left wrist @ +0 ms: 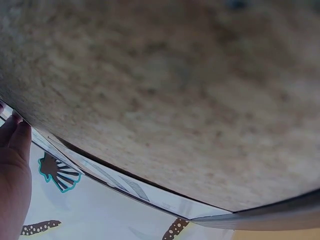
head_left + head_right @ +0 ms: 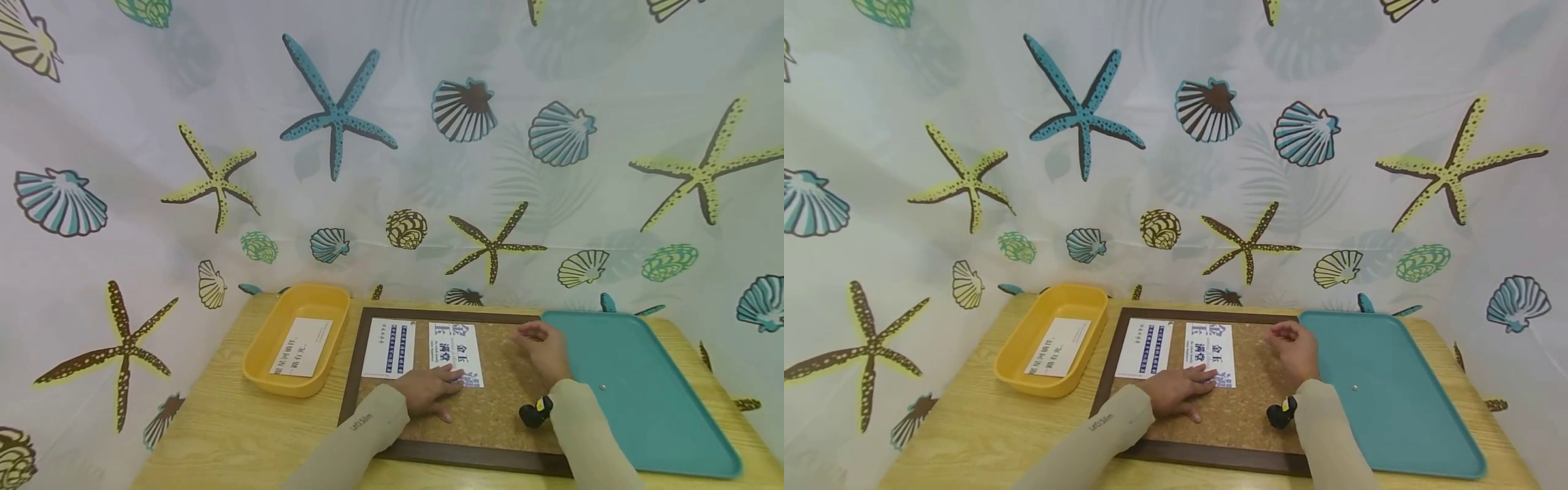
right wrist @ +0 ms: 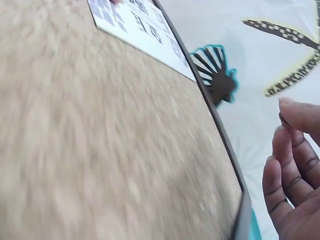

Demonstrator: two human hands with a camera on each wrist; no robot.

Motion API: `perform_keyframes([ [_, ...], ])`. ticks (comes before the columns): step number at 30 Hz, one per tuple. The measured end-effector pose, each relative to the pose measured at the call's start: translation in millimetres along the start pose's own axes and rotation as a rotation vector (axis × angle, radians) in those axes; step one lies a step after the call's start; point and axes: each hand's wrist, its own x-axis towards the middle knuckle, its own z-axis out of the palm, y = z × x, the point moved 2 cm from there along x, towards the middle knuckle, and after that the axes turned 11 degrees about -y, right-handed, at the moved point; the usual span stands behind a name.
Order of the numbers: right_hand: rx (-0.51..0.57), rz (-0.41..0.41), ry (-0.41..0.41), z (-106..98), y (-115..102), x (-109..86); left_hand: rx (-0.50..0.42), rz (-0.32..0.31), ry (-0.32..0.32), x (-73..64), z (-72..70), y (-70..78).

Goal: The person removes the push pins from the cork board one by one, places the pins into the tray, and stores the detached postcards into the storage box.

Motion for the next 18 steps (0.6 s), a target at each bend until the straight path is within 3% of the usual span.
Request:
perform_keyframes([
  [12,0.013,0.022,0.107,-59,12,-47.0,-0.004,-0.004,0.003,-0.3,-0.6,0.6],
  [18,-0.037,0.105,0.146,-86,22,-69.7,0.001,-0.006,-0.002,-1.5,-2.7,2.1],
])
